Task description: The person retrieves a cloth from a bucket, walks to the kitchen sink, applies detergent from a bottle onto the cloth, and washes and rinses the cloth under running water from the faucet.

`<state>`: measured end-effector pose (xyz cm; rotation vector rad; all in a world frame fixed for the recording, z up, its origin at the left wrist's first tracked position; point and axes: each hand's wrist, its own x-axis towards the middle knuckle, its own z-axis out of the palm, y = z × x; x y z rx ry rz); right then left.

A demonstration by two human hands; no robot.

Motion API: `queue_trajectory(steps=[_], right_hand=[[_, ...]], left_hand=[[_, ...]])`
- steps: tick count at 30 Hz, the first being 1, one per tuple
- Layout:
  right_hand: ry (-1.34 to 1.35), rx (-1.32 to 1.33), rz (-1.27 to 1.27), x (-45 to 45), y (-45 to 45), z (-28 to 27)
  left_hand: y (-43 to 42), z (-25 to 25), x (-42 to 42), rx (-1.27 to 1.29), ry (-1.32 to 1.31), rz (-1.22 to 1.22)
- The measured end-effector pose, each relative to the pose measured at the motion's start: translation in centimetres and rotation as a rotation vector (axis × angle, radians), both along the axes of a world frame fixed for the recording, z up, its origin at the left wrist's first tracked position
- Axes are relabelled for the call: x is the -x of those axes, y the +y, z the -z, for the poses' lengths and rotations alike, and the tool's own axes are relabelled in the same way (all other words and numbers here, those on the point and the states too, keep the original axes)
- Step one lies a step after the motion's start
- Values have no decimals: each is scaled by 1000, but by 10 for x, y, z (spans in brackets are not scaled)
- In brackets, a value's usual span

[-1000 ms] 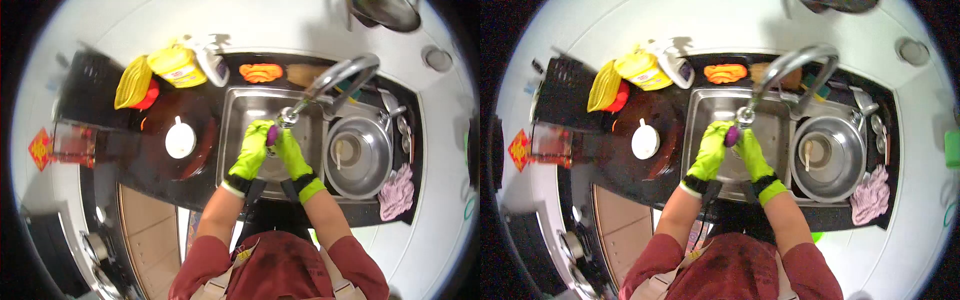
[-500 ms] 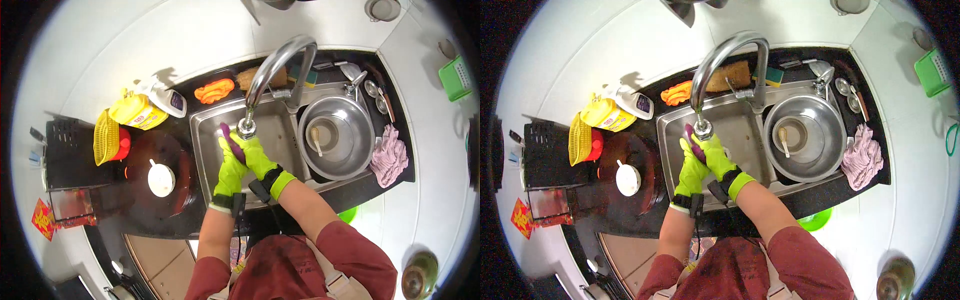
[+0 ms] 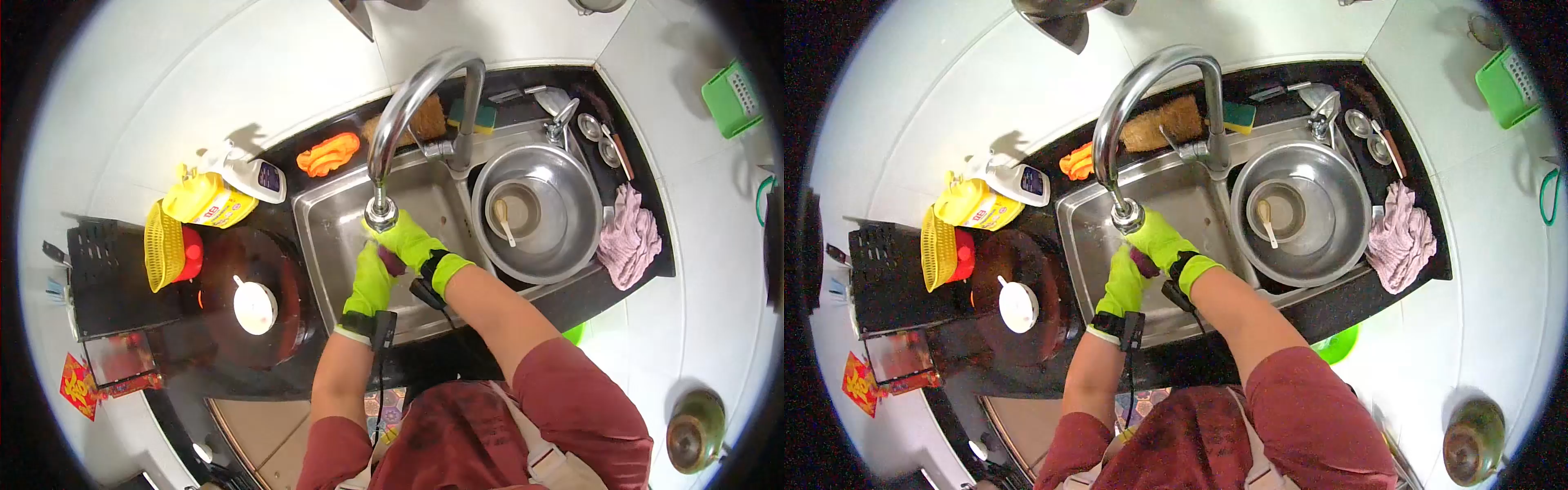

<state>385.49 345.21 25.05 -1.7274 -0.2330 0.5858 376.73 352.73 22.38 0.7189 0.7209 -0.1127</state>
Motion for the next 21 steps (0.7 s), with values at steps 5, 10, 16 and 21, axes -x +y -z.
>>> queue_trajectory(steps=[5, 10, 16, 21], right_hand=[[-60, 25, 18, -12, -19, 1], [366, -378, 286, 9, -57, 19], [232, -453, 319, 55, -55, 48], [207, -472, 390, 82, -60, 56]], left_hand=[[37, -25, 5, 206, -179, -30], [64, -45, 6, -241, -130, 42], [9, -30, -19, -1647, 11, 631], [-2, -17, -48, -18, 189, -15]])
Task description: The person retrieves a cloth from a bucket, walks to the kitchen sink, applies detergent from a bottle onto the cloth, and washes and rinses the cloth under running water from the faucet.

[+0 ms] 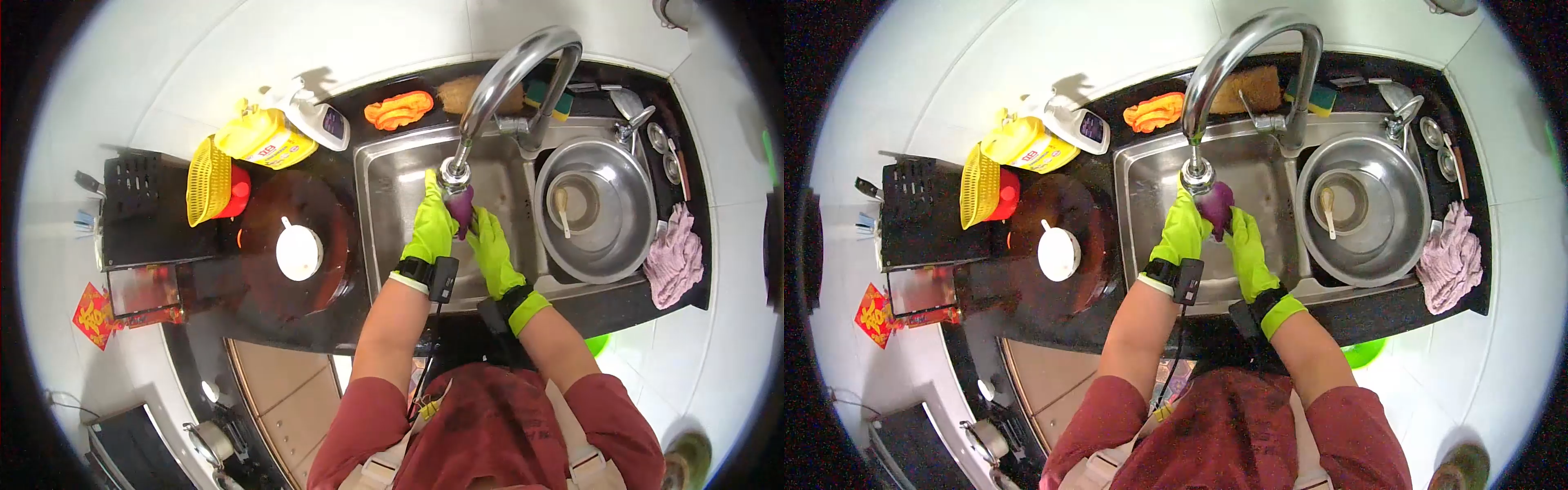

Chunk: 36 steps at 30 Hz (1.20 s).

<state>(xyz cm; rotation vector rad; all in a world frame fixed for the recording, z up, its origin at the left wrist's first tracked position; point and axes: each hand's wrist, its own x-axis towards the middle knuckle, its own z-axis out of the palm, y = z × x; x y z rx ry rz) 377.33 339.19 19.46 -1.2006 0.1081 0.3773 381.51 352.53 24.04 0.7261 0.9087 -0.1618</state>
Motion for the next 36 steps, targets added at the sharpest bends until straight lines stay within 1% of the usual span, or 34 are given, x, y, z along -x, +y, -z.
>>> queue_trajectory(steps=[1, 2, 4, 5, 6, 8, 9, 10, 11, 13, 14, 15, 17, 18, 19, 20, 21, 22, 23, 24, 25, 26, 27, 28, 29, 30, 31, 32, 33, 35, 36], right_hand=[[195, -199, 13, 1, 0, 0], [200, -206, 11, 0, 1, 1], [350, -316, -196, -9, 4, -6], [352, -320, -196, -13, 9, -12], [318, -354, -221, -18, 17, -24], [285, -388, -252, -29, 23, -41], [163, -303, -331, -34, 25, -47], [40, -216, -408, -39, 26, -55], [76, -112, -422, -42, 26, -63], [57, -86, -431, -45, 24, -68], [34, -61, -433, -46, 22, -68], [-72, 3, -339, -45, 24, -59], [-116, -7, -312, -58, 12, -46], [-159, -17, -278, -62, 4, -41], [-193, 80, -243, -65, -5, -51], [-196, 85, -244, -70, -12, -57], [-185, 70, -211, -75, -18, -60], [-174, 56, -175, -77, -21, -77], [-115, 19, -179, -72, -29, -95], [-117, 22, -178, -70, -33, -95], [-197, -16, -219, -70, -38, -96], [-278, -56, -261, -68, -41, -96], [-209, -20, -292, -61, -45, -109], [-210, -18, -295, -52, -46, -120], [-272, 47, -343, -42, -45, -130], [-332, 111, -390, -32, -45, -135], [-287, 119, -444, -22, -46, -132], [-270, 191, -532, -15, -47, -132], [-275, 205, -554, -11, -49, -123], [-281, 217, -573, -12, -52, -97], [-495, 318, -578, -17, -52, -91]], left_hand=[[2, 1, 2, 293, -235, -113], [3, 2, 6, 286, -232, -115], [8, 19, 17, 35, -413, -38], [19, 28, 18, -149, -448, 169], [23, 23, 21, -153, -444, 169], [26, -2, 30, 234, -531, -15], [29, -17, 33, 224, -581, 27], [33, -22, 36, 221, -580, 23], [37, -26, 39, 76, -473, -10], [40, -32, 40, -198, -247, -85], [42, -33, 43, -198, -246, -90], [45, -34, 46, -220, -199, -97], [47, -34, 50, -239, -152, -108], [46, -33, 52, -201, -92, -93], [45, -32, 52, -162, -33, -78], [44, -30, 52, -122, 26, -61], [39, -17, 46, -264, 54, -100], [38, 0, 46, -260, 54, -98], [37, 16, 46, -77, -46, -101], [34, 25, 45, 104, -147, -104], [15, -3, 39, 70, -12, -220], [8, 0, 33, 72, -15, -220], [4, 6, 24, 208, -69, -285], [0, 14, 13, 345, -123, -352], [2, 48, 1, 425, -316, -293], [-1, 39, 4, 426, -315, -294], [-7, 18, 9, 341, -317, -229], [-14, -2, 11, 255, -319, -163], [-19, -15, 9, 160, -319, -188], [-13, -16, 8, 169, -343, -146], [-6, -15, 8, 176, -362, -106]])
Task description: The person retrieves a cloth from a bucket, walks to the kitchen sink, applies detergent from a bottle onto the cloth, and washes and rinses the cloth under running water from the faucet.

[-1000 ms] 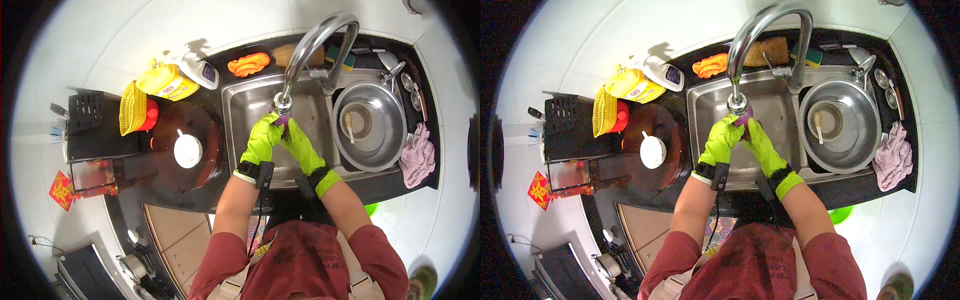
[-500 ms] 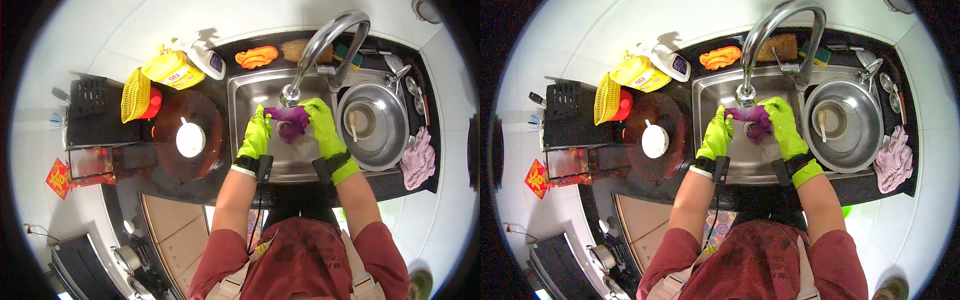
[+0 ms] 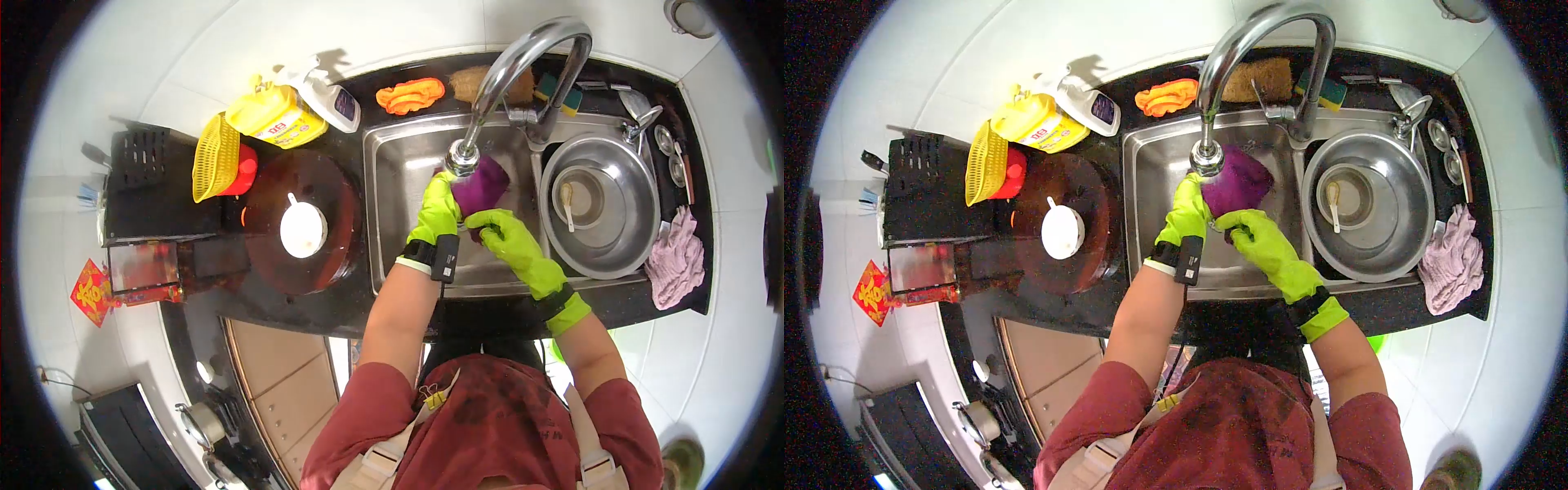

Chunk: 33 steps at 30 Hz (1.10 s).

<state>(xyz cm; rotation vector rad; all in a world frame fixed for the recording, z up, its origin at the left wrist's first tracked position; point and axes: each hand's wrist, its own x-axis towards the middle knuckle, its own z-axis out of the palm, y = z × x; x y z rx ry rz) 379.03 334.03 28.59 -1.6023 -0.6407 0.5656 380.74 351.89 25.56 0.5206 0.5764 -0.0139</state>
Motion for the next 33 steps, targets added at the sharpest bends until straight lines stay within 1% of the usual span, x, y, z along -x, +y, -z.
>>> queue_trajectory(steps=[1, 2, 4, 5, 6, 7, 8, 9, 10, 11, 12, 13, 14, 16, 17, 18, 20, 21, 22, 23, 24, 25, 26, 27, 28, 29, 30, 31, 32, 33], right_hand=[[-227, 37, -24, -2, 0, 6], [-224, 30, -23, -2, 0, 13], [197, -2, -13, 1, 2, 13], [201, -5, -14, 2, 5, 24], [488, -141, 84, 3, 12, 45], [774, -279, 182, 4, 19, 64], [775, -281, 179, 5, 28, 77], [1026, -245, 219, 6, 38, 89], [1275, -205, 258, 6, 47, 97], [1277, -206, 253, 2, 53, 105], [1058, -175, 305, -3, 60, 113], [839, -144, 353, -9, 67, 118], [620, -111, 395, -13, 73, 124], [178, -46, 472, -21, 80, 131], [942, -627, 642, -28, 82, 68], [940, -625, 641, -33, 80, 64], [568, -383, 560, -47, 74, 64], [567, -417, 509, -46, 76, 58], [570, -411, 507, -43, 82, 51], [583, -461, 510, -41, 90, 44], [595, -511, 512, -39, 97, 35], [643, -481, 495, -32, 93, 19], [642, -479, 492, -31, 88, 19], [618, -449, 439, -32, 81, 17], [593, -418, 388, -31, 74, 16], [445, -295, 424, -31, 64, 13], [442, -291, 426, -30, 58, 14], [361, -264, 459, -27, 50, 15], [279, -237, 489, -23, 44, 15], [277, -234, 488, -17, 40, 13]], left_hand=[[5, 1, 0, -3, -21, 37], [7, 3, -2, -11, -17, 37], [8, -5, -2, 82, 30, -146], [7, -9, 1, 38, -33, -155], [12, -1, 3, 36, -30, -156], [19, 14, 4, 42, -132, -124], [25, 22, 5, 48, -235, -92], [16, -11, 9, 227, -124, -147], [16, -8, 9, 223, -125, -150], [14, -3, 9, 157, -273, -122], [15, 2, 10, 90, -419, -94], [15, -3, 14, 263, -275, -143], [16, -7, 17, 259, -273, -149], [20, -13, 25, 61, -176, -193], [23, -28, 29, 358, -100, -268], [32, -16, 31, 332, -53, -353], [36, -7, 34, 390, -53, -418], [36, 2, 34, 394, -51, -422], [35, 14, 29, 402, -40, -430], [33, 26, 23, 408, -32, -437], [25, 42, 16, 340, -37, -386], [15, 43, 15, 397, -115, -196], [8, 43, 15, 452, -192, -4], [10, 48, 19, 241, -169, 129], [9, 53, 18, 245, -169, 128], [6, 58, 14, 204, -71, 23], [0, 35, 11, 163, 29, -81], [-2, -1, 14, 128, 99, -135], [0, 1, 12, 133, 99, -134], [3, 6, 8, -31, 59, -112]])
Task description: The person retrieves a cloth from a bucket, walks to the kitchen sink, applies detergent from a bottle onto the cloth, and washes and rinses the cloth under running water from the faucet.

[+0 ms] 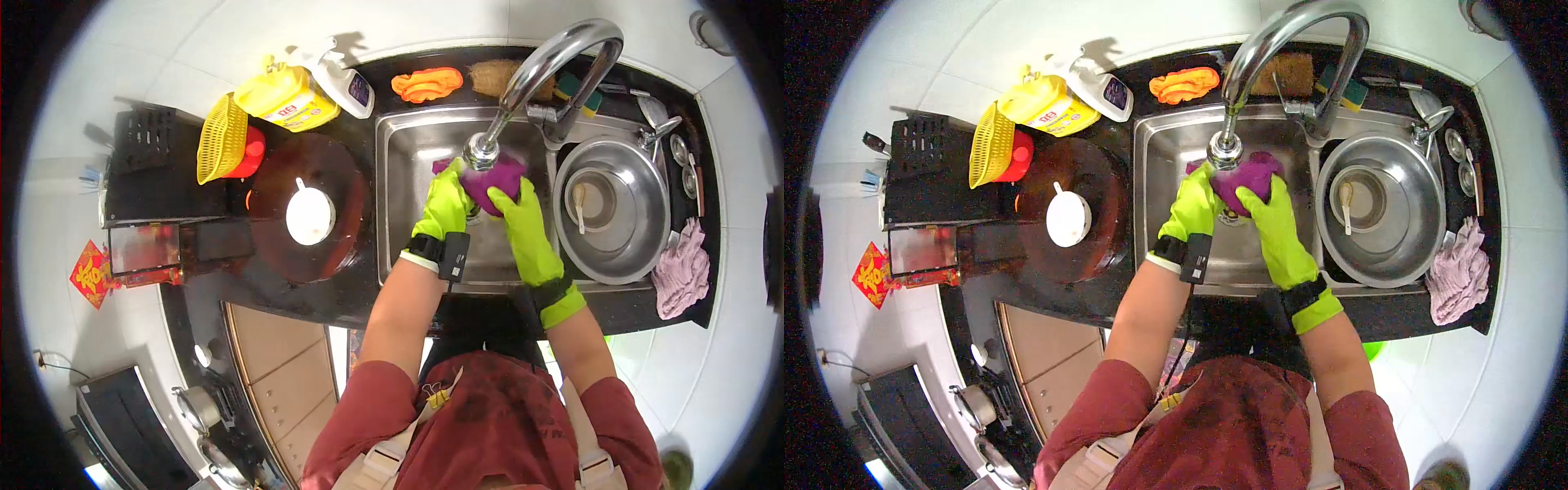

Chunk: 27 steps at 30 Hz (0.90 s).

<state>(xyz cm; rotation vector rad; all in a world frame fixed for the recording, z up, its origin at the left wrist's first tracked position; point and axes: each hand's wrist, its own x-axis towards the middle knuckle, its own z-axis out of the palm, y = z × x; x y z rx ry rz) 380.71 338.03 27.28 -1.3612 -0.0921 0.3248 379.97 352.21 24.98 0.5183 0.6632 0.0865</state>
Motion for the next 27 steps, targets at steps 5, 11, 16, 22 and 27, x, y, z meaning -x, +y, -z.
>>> queue_trajectory(steps=[5, 11, 16, 22, 27], right_hand=[[361, 26, -233, 35, -21, -3], [264, -272, -59, 23, -17, 33], [613, -763, -301, -4, 34, 10], [193, -431, -35, -10, 52, -19], [483, -671, -11, -31, 58, 39]], left_hand=[[11, -10, -4, -374, -48, 193], [25, -24, 0, -1171, -10, 549], [-5, -22, 15, -1192, -26, 339], [-6, -33, 59, -1041, -217, 232], [5, -50, 89, -1936, -341, 294]])
